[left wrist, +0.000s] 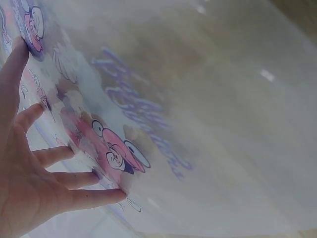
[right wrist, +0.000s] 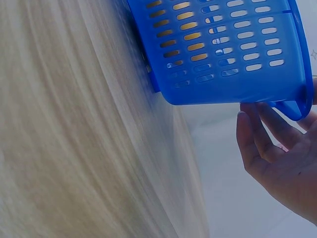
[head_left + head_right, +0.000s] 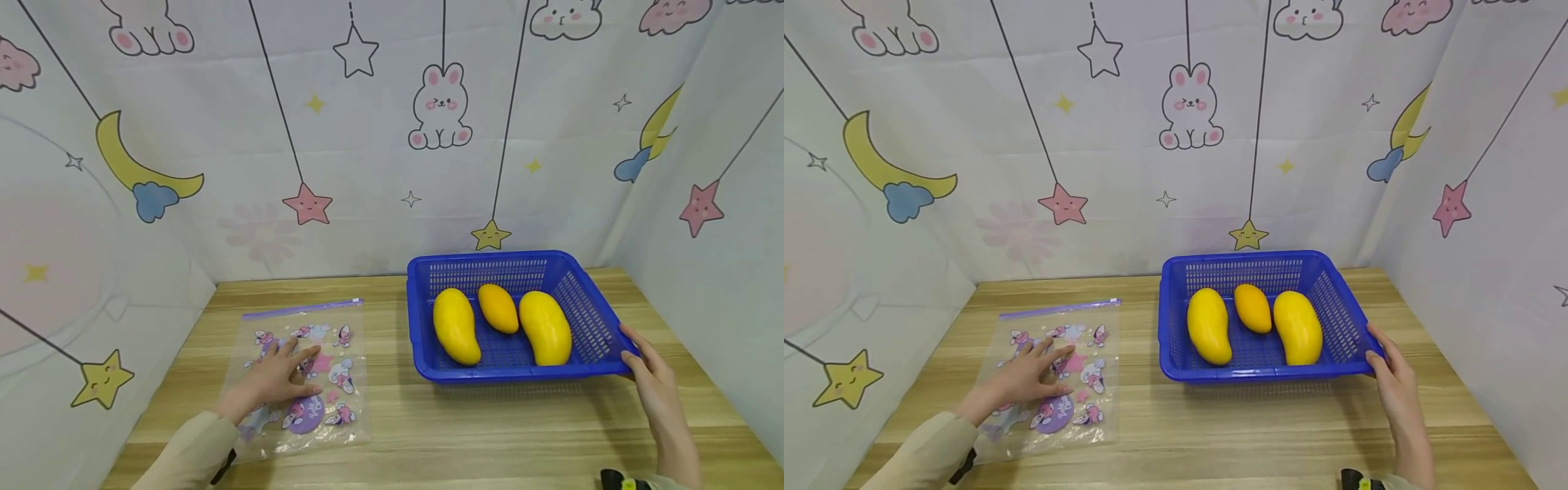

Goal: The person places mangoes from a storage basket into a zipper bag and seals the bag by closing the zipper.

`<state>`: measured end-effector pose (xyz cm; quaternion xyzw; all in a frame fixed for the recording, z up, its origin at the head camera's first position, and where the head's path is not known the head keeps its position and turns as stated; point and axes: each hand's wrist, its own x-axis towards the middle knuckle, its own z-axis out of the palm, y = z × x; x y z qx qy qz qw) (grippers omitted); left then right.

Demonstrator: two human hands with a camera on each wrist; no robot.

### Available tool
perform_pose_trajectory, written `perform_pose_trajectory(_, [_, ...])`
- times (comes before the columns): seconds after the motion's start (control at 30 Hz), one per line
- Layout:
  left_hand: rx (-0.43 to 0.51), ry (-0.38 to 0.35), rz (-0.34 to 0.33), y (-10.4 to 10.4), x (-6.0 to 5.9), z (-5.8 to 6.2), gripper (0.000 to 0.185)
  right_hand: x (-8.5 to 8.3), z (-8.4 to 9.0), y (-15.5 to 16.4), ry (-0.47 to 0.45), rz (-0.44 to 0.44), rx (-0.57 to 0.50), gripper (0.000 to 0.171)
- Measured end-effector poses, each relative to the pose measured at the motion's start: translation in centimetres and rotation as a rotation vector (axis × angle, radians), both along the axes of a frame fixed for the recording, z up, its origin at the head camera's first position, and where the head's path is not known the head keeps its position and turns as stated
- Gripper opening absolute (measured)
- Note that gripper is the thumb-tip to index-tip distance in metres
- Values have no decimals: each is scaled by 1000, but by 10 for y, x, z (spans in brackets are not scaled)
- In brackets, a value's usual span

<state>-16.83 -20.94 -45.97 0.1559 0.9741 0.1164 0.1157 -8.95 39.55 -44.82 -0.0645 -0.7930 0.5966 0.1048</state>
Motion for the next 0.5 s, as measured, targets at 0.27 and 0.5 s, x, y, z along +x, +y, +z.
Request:
perform_pose_trajectory(0.27, [7, 1, -19, -3, -2, -3, 86, 0, 0, 0, -29, -12, 56, 50])
perform_pose_trajectory(0.5, [8, -4, -27, -5, -4, -4, 86, 0, 0, 0, -43, -22, 81, 50])
